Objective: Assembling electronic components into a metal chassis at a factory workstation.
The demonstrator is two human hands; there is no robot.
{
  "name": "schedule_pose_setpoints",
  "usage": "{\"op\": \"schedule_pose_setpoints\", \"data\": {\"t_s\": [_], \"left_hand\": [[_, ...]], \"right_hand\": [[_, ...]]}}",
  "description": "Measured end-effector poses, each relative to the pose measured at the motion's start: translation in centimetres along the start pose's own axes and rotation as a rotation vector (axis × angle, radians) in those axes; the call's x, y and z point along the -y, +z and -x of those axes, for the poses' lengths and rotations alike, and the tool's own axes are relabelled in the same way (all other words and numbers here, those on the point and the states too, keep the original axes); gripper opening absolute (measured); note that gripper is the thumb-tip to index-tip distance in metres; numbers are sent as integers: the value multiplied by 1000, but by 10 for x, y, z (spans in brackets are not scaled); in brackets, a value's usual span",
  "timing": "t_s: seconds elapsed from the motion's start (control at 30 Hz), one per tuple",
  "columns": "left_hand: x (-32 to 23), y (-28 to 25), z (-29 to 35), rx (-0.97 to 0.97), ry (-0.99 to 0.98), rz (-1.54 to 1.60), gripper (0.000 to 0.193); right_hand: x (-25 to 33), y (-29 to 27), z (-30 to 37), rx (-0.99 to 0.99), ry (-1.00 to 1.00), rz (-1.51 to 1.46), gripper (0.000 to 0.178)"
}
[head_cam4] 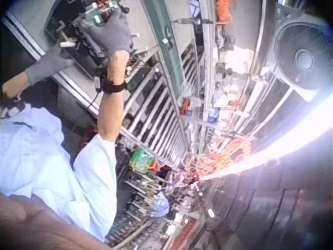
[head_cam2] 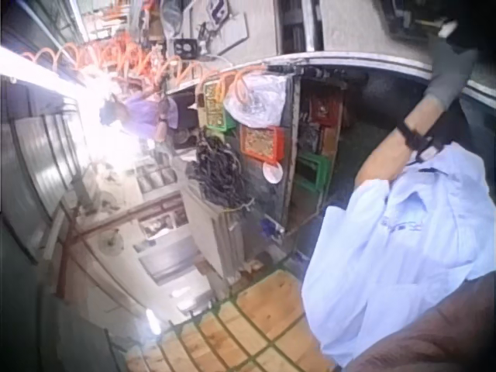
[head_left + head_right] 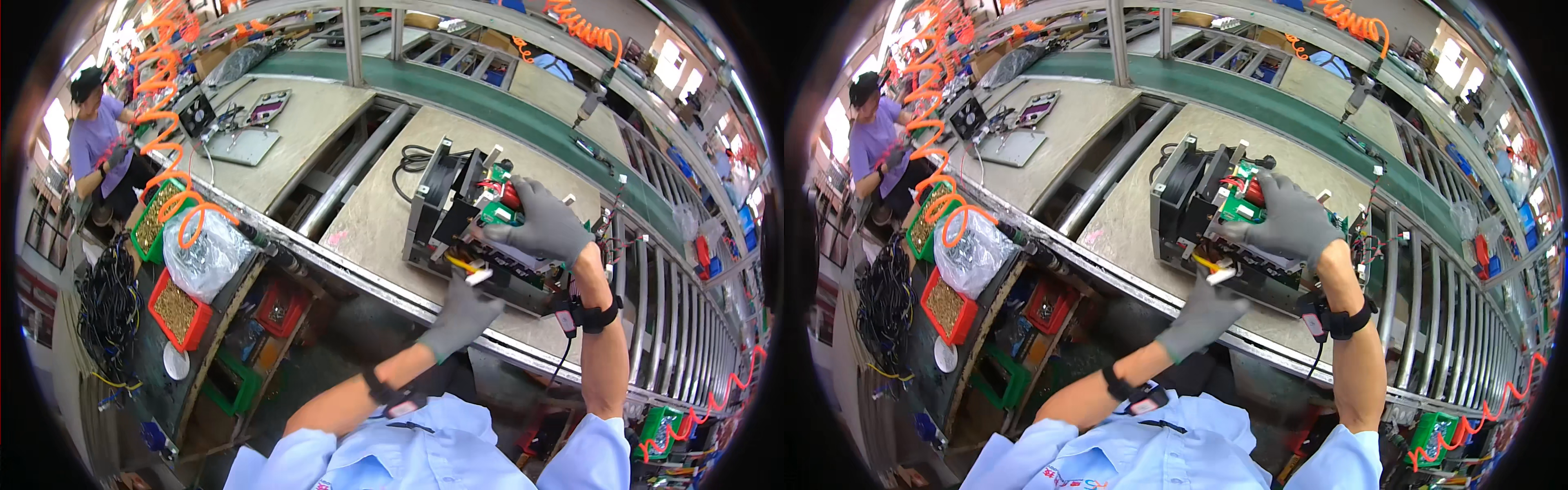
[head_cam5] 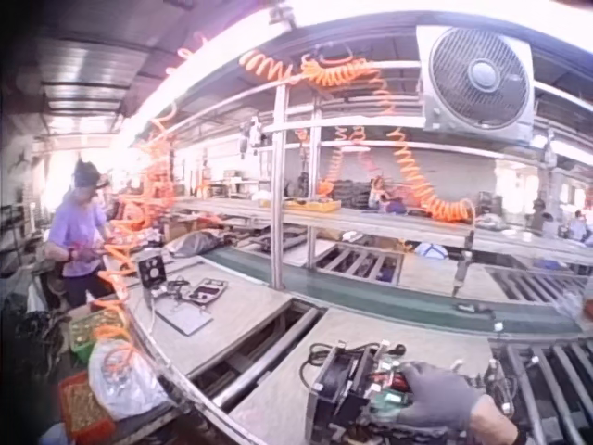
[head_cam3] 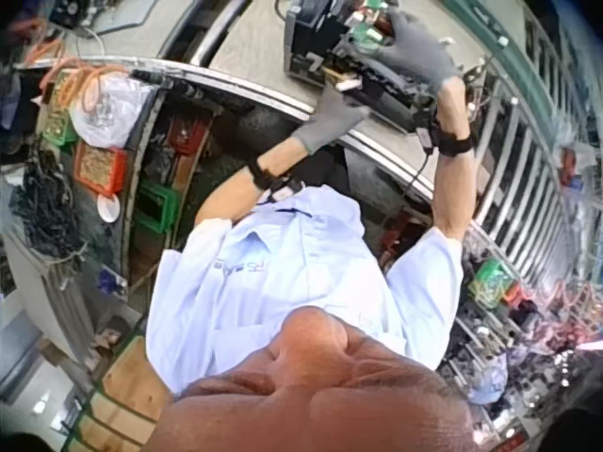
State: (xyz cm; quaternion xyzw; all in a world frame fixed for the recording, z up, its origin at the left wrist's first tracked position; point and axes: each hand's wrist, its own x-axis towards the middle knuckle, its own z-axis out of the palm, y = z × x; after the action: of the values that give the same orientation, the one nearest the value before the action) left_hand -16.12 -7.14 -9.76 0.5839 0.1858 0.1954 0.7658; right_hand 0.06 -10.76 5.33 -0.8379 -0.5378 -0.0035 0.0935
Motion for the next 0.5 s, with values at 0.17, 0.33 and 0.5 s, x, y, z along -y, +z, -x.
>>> {"op": "schedule_pose_setpoints", "data": {"t_s": [0.17, 0.33, 0.5], "left_hand": [[36, -69, 23, -337, 180, -740, 30], [40, -80, -29, -401, 270, -899, 22], [56, -87, -54, -461, 342, -1133, 18]], "right_hand": [[0, 14, -1, -150, 29, 4, 85], [-4, 18, -2, -201, 29, 5, 84], [-8, 22, -1, -258, -1, 8, 86]]}}
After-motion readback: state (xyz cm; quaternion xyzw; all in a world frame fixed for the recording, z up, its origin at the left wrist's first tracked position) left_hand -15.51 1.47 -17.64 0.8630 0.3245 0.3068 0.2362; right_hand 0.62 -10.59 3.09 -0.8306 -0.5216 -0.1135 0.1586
